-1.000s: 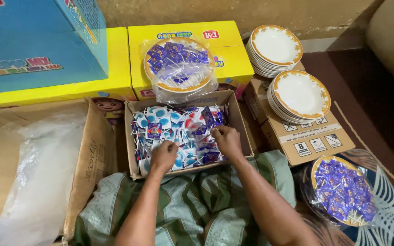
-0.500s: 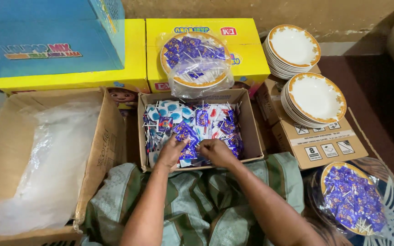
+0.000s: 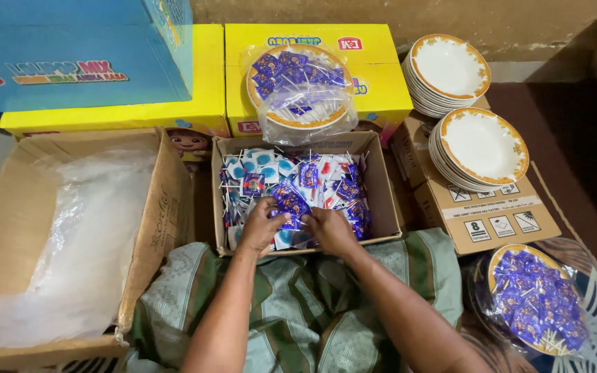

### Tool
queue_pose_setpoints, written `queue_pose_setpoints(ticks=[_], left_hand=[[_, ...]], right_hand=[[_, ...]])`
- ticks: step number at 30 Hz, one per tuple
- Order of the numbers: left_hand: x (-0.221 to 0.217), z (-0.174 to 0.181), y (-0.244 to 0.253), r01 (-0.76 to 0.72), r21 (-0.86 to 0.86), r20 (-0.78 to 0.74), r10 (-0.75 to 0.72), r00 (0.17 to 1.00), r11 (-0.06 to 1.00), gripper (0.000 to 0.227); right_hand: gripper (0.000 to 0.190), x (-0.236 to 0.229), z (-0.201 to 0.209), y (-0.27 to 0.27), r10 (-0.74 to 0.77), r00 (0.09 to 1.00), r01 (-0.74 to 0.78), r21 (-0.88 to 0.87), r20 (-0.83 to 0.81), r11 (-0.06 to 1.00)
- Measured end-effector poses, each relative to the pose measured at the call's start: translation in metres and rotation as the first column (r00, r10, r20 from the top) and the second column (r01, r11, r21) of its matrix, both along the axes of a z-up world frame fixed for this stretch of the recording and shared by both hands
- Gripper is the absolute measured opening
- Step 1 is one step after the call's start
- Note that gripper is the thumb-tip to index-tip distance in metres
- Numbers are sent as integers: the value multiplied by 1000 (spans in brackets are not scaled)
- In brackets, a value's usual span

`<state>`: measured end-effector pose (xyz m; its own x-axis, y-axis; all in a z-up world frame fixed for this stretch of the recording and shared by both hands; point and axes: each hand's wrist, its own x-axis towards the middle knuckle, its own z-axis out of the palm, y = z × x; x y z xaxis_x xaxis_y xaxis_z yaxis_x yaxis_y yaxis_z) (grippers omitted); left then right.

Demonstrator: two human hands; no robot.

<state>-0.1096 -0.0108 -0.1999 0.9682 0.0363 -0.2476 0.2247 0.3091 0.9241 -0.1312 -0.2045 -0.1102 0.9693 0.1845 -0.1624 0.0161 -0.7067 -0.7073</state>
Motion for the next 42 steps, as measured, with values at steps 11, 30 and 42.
queue_pose_setpoints(ticks=[11,30,42], left_hand=[[-6,19,0,-251,-69,-47,248,968,966,36],[-5,20,1,-180,-272,-184,133,974,945,22],[2,-2,-3,-416,173,46,415,909,893,41]], right_hand=[[26,-6,34,3,170,983,-160,142,-63,977],[42,13,3,4,169,974,-157,84,-151,984],[35,22,-10,26,178,962,-128,231,-209,964]])
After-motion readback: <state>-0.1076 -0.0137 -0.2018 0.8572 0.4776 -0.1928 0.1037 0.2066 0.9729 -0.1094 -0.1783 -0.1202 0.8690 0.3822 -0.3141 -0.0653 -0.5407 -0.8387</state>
